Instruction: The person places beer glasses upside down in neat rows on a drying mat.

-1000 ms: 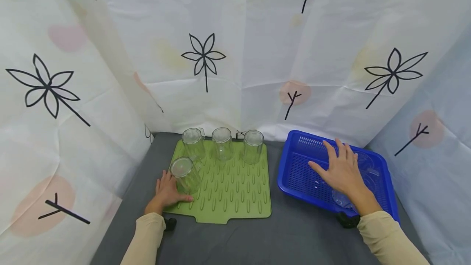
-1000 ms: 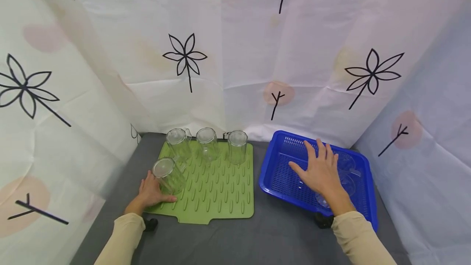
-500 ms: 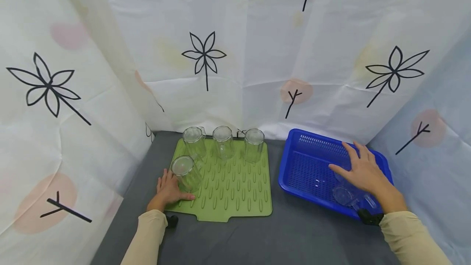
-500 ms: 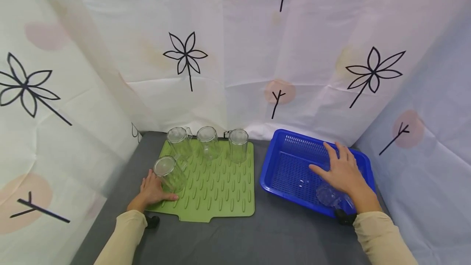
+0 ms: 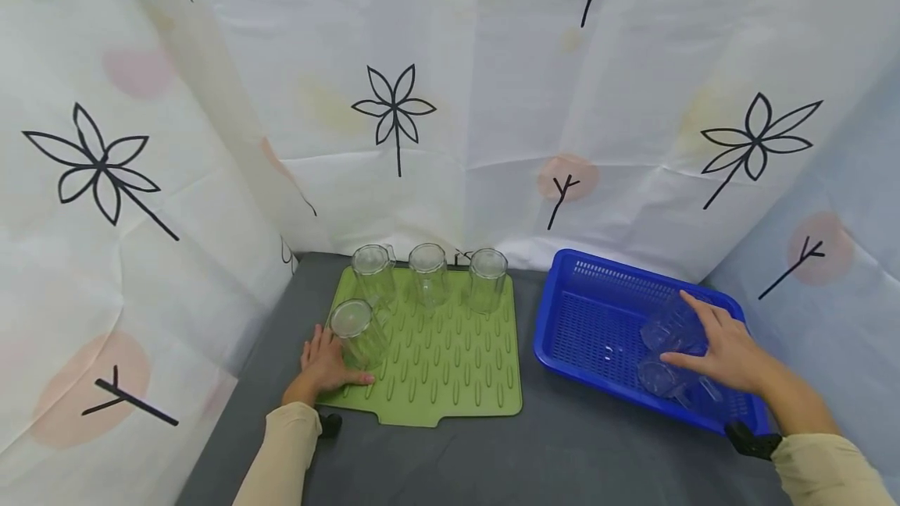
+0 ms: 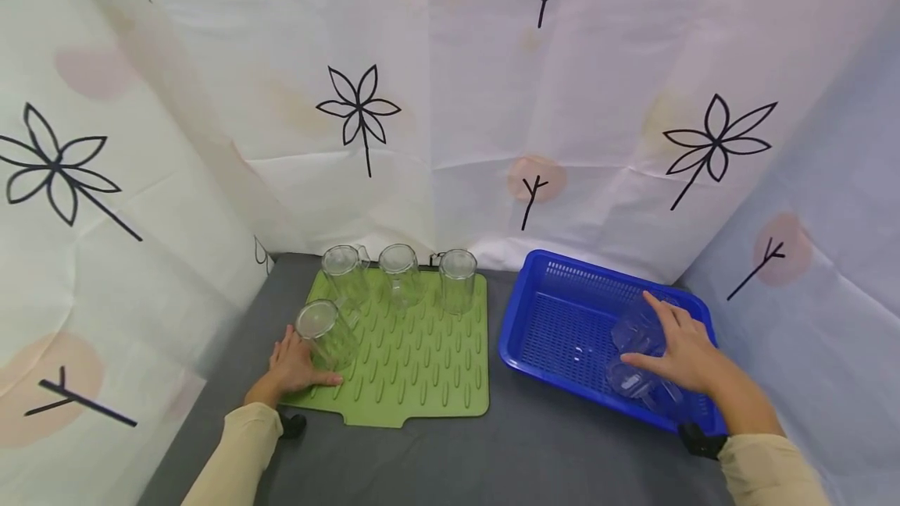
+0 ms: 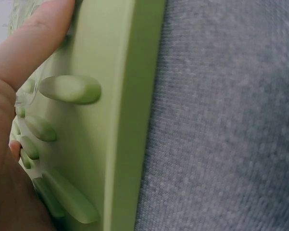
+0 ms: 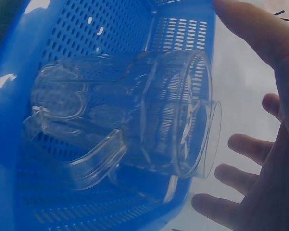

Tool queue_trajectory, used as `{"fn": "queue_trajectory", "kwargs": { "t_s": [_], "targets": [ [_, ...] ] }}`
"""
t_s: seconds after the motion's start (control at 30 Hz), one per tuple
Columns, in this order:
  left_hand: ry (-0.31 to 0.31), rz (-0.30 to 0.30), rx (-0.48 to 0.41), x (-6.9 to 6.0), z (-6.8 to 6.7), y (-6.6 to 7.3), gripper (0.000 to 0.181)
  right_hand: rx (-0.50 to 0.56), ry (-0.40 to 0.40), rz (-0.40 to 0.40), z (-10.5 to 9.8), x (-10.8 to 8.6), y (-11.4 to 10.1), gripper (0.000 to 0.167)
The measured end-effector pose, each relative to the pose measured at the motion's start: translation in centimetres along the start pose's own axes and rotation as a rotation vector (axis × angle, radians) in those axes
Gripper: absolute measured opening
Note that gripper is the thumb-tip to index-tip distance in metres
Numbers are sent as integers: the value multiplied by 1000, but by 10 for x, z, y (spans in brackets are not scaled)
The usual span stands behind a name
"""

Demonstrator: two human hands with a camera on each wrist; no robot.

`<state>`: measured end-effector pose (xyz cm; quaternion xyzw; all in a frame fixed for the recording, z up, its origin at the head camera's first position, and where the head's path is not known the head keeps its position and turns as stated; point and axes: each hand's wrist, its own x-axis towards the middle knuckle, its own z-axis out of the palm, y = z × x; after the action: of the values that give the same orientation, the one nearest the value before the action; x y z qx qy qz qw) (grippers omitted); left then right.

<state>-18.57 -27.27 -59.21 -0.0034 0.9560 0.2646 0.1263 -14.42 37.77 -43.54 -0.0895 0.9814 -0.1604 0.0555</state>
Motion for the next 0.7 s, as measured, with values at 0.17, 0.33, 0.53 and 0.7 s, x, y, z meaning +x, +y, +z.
{"fn": "queue_trajectory", "kwargs": {
  "t_s": [0.17, 0.33, 0.53, 0.7],
  "targets": [
    [-5, -6, -3, -1, -4, 2, 138, -8, -13, -1, 8, -8, 2, 114],
    [2, -3, -1, 0, -3, -2, 139, -23, -32, 15, 15, -9, 1, 104],
    [9, 17, -26, 4, 1, -9, 137, -42, -21, 11, 15, -9, 1, 87],
    [9, 14, -15, 4, 3, -8, 134, -62, -15, -5, 15, -8, -1, 77]
  ]
}}
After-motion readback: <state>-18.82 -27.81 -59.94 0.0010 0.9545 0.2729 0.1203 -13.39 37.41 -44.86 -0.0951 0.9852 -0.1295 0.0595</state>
